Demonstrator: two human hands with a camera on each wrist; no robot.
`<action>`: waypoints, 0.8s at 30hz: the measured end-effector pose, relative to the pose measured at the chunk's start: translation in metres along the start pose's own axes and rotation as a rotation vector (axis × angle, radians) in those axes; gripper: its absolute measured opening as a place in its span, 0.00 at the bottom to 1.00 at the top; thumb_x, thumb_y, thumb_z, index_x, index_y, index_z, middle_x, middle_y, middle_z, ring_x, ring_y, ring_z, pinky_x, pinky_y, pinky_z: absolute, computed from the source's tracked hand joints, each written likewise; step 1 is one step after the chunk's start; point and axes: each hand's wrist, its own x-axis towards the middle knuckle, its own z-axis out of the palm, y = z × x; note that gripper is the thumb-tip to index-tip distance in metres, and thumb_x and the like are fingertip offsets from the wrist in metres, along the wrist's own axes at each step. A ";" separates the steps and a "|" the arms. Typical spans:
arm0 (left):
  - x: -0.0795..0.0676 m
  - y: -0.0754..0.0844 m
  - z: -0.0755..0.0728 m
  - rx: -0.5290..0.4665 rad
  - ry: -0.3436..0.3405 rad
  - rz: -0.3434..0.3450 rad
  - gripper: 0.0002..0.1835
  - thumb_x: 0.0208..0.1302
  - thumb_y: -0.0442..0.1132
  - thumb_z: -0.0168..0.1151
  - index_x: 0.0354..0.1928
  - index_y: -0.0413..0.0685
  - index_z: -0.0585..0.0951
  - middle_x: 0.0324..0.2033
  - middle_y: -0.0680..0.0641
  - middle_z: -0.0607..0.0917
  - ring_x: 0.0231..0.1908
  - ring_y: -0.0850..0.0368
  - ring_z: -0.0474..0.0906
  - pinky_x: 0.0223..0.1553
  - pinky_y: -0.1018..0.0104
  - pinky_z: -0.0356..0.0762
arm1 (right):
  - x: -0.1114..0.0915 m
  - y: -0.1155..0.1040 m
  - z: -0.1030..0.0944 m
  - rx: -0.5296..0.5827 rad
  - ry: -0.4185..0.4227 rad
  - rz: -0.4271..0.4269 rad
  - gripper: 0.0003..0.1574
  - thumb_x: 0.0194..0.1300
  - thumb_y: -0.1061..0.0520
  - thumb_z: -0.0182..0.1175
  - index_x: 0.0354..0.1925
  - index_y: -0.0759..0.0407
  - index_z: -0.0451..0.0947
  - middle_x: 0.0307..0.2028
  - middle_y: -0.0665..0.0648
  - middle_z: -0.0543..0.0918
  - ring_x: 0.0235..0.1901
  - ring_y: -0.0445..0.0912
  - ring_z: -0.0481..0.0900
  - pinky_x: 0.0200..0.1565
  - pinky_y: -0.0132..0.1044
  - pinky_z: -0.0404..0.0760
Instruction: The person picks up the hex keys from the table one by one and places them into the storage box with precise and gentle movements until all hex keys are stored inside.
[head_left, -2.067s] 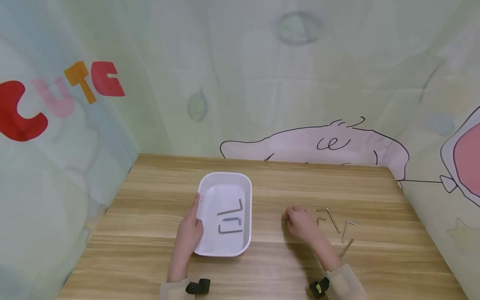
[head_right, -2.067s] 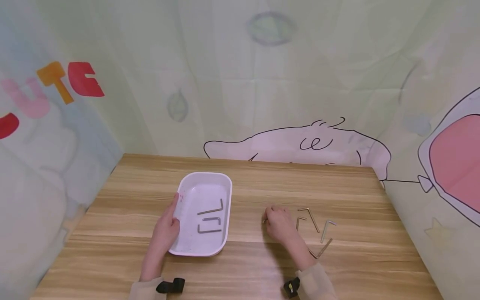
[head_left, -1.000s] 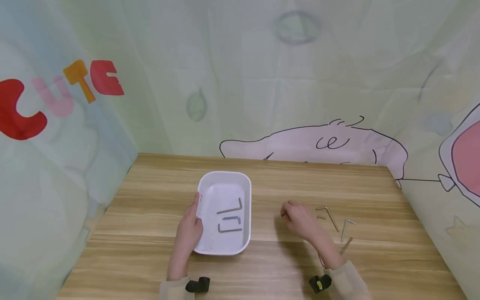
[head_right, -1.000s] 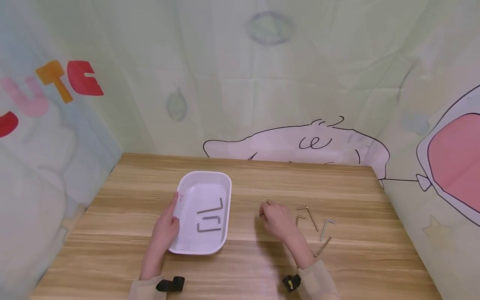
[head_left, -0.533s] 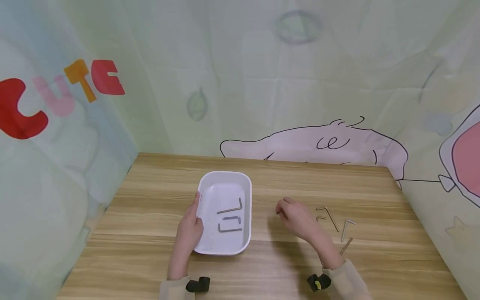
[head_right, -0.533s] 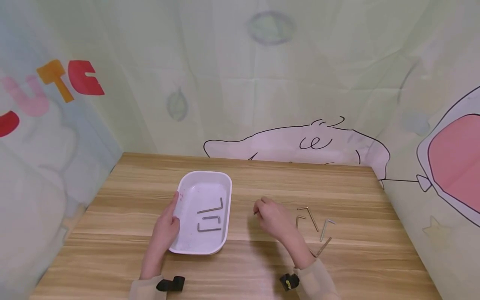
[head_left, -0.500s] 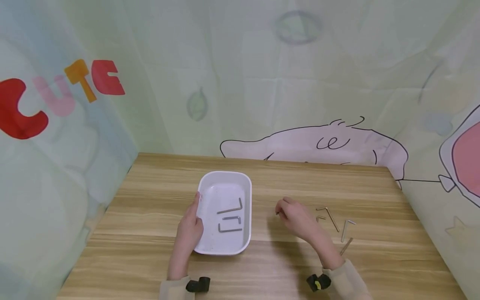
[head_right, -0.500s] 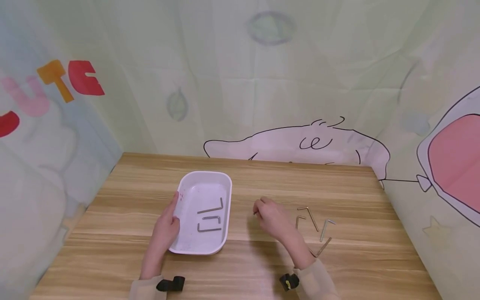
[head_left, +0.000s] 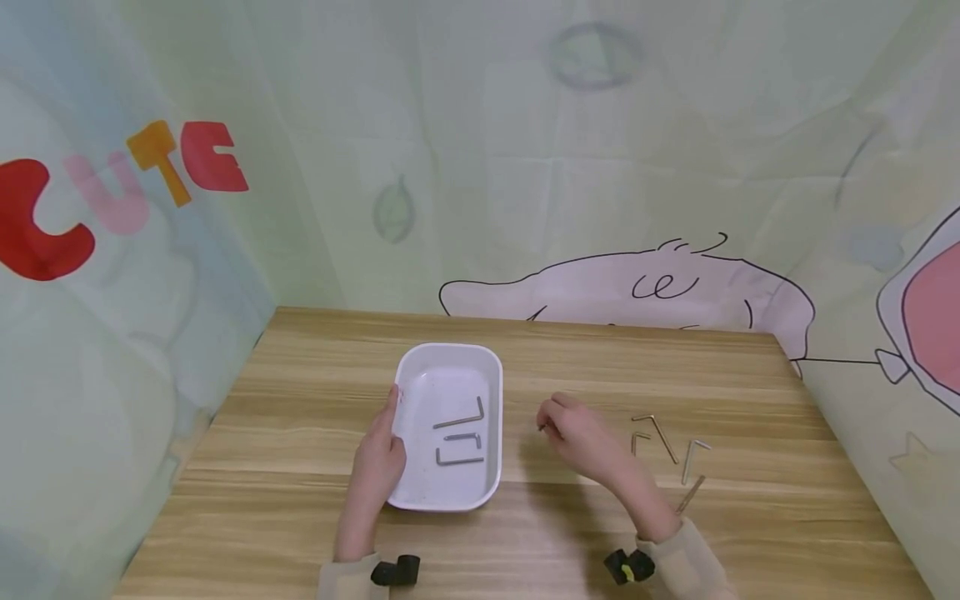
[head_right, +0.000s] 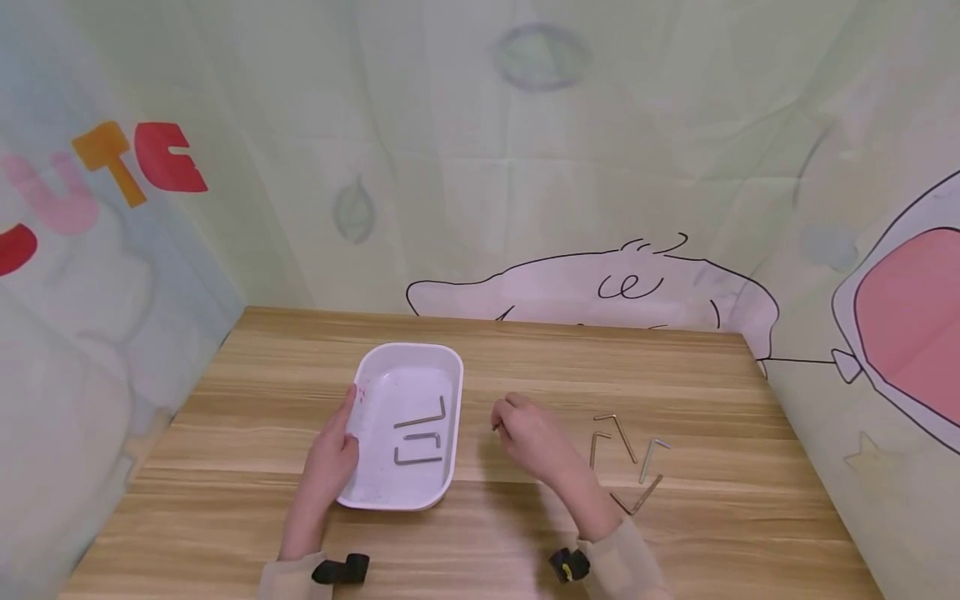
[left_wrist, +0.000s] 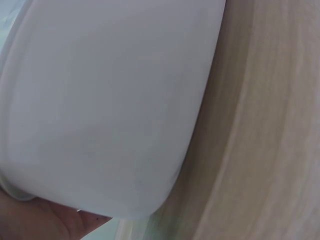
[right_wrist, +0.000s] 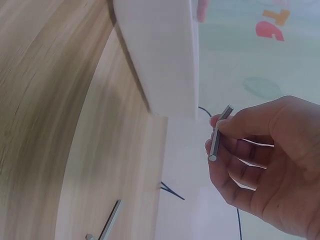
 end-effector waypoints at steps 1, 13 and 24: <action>0.000 0.000 0.000 -0.001 0.000 -0.001 0.36 0.67 0.27 0.39 0.76 0.49 0.47 0.73 0.36 0.57 0.72 0.38 0.54 0.72 0.44 0.54 | 0.001 -0.001 0.000 -0.004 0.004 -0.008 0.06 0.58 0.67 0.62 0.33 0.57 0.80 0.30 0.49 0.79 0.30 0.37 0.76 0.31 0.27 0.79; -0.001 0.002 -0.001 -0.004 0.002 -0.011 0.36 0.67 0.28 0.40 0.76 0.50 0.47 0.73 0.37 0.57 0.72 0.38 0.54 0.72 0.45 0.55 | 0.010 -0.019 -0.002 -0.017 0.002 -0.079 0.06 0.59 0.66 0.61 0.31 0.55 0.79 0.31 0.48 0.79 0.30 0.39 0.76 0.31 0.28 0.78; -0.002 0.003 0.000 -0.001 0.014 0.000 0.36 0.67 0.27 0.40 0.76 0.50 0.49 0.73 0.35 0.58 0.71 0.37 0.55 0.71 0.43 0.56 | 0.017 -0.033 0.000 -0.032 0.006 -0.121 0.05 0.58 0.65 0.60 0.32 0.55 0.79 0.30 0.48 0.78 0.28 0.38 0.75 0.29 0.27 0.77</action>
